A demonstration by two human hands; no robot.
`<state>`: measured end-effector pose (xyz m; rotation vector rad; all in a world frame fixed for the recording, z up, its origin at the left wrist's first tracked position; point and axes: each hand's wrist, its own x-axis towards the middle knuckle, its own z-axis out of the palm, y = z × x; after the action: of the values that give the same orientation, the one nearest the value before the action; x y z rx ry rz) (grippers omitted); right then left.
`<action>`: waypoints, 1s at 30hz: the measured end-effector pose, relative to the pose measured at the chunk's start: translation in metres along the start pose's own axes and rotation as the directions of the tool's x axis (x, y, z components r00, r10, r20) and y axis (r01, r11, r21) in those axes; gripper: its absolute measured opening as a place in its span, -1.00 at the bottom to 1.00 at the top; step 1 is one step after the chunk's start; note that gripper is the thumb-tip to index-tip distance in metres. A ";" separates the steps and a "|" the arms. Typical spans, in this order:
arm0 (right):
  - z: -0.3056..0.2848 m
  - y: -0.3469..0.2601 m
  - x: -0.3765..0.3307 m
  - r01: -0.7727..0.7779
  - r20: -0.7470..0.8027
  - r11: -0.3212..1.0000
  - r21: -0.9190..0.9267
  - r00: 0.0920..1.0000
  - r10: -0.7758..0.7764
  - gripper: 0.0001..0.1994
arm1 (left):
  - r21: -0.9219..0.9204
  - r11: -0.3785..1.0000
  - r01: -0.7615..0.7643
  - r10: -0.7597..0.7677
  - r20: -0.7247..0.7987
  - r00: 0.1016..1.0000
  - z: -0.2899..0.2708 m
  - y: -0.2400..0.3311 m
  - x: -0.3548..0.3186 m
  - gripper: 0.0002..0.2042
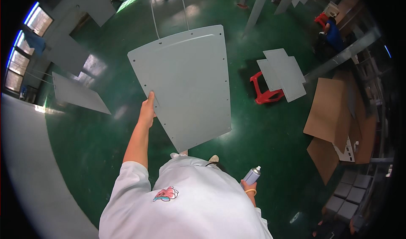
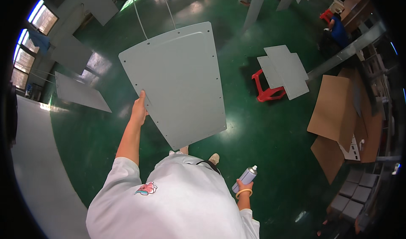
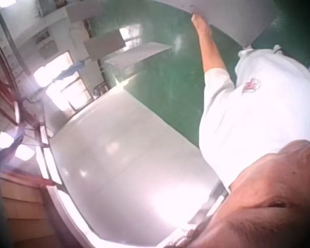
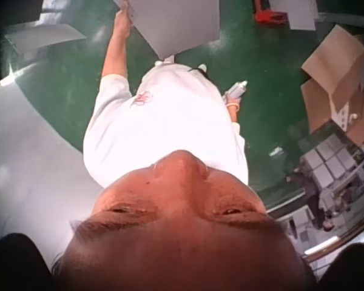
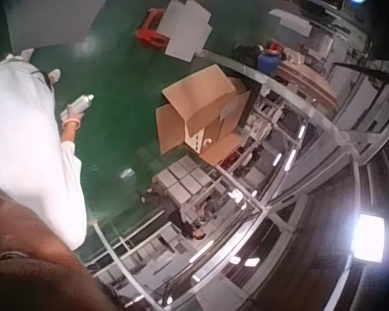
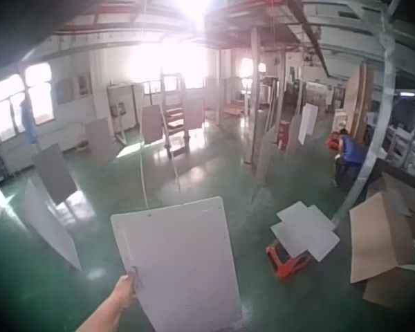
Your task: The person picks up a spray can, sprays hanging metal panels with spray paint, and removes the panels to stack them onto a stool by hand.
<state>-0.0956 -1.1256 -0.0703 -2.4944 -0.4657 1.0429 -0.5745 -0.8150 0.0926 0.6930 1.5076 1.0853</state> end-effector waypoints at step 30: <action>0.002 0.024 -0.005 -0.198 -0.051 0.903 0.382 0.971 0.235 -0.18 | 0.003 0.999 -0.047 0.047 0.032 0.998 0.024 0.018 -0.006 -0.37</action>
<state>-0.0971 -1.1487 -0.0800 -2.2689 0.0459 0.9782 -0.5519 -0.8064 0.1114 0.7480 1.4734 1.1018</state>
